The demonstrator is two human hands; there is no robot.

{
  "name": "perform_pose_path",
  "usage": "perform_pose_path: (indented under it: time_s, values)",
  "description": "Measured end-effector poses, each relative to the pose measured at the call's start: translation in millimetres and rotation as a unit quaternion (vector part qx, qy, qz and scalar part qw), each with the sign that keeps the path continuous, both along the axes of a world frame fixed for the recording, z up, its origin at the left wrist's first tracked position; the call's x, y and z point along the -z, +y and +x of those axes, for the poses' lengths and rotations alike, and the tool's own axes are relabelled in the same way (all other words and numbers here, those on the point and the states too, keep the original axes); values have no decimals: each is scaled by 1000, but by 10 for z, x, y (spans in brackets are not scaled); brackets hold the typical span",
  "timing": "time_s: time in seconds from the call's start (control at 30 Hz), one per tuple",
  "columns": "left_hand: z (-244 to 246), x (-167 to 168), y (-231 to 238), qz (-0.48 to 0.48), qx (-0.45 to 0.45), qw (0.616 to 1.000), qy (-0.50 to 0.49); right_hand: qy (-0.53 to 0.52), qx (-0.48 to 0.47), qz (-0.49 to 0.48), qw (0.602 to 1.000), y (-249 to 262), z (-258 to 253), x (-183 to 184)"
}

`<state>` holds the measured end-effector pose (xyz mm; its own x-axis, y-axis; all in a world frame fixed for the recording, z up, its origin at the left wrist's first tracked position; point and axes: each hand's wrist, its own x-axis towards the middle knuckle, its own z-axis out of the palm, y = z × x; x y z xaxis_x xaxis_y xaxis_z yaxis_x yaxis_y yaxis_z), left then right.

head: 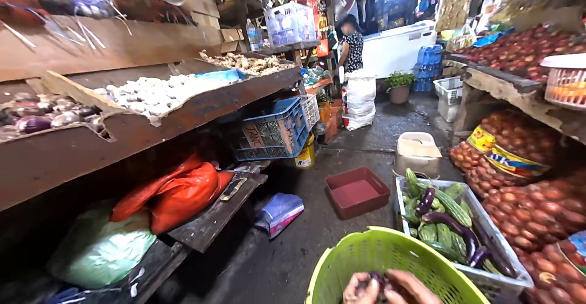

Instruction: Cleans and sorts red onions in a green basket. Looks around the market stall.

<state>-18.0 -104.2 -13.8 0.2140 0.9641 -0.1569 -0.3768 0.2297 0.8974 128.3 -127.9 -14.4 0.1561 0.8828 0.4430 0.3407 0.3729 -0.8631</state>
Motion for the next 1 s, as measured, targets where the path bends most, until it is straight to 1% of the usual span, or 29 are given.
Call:
perform_pose_path:
  time_s: [0.07,0.13,0.23,0.3,0.4,0.47,0.57,0.63,0.7,0.73,0.77,0.8,0.83,0.87,0.93,1.0]
  values:
    - [-20,-41,-27,-22,5,999,-35,0,25,16,1000,-17,-55,-15]
    - [-21,-62,-19,-29,7,998,-53,-22,59,49,997,15,-90,3]
    - [-38,-47,-1,-37,13,997,-62,-84,101,122,984,57,-128,90]
    - [-17,-51,5,-31,7,996,-79,-117,117,152,974,63,-161,62]
    - [1,-58,5,3,-8,998,-65,-172,141,156,962,57,-183,4]
    - [-7,-66,6,23,-12,998,-49,-180,137,154,962,70,-168,-4]
    - [-32,-110,1,4,4,999,-48,-164,132,140,967,111,-109,-48]
    - [-39,-154,-26,-27,15,997,-66,-123,133,113,977,120,-47,-83]
    - [-48,-158,-17,-36,15,997,-71,-29,103,37,994,85,-5,-168]
    - [-48,-143,-2,-29,12,997,-67,29,64,-20,997,53,19,-240]
    - [-41,-121,14,-16,6,998,-58,79,19,-72,994,24,45,-312]
    - [-35,-92,26,3,-3,999,-43,107,-14,-106,989,10,66,-354]
    - [-44,-61,33,30,-13,999,-16,109,-35,-118,986,4,76,-356]
    - [-75,-33,29,66,-20,997,30,96,-50,-116,987,2,78,-337]
    - [-155,-15,14,155,-23,978,136,48,-64,-79,994,-2,91,-297]
    - [-167,-23,32,222,-7,955,199,-6,-68,-43,997,-38,152,-301]
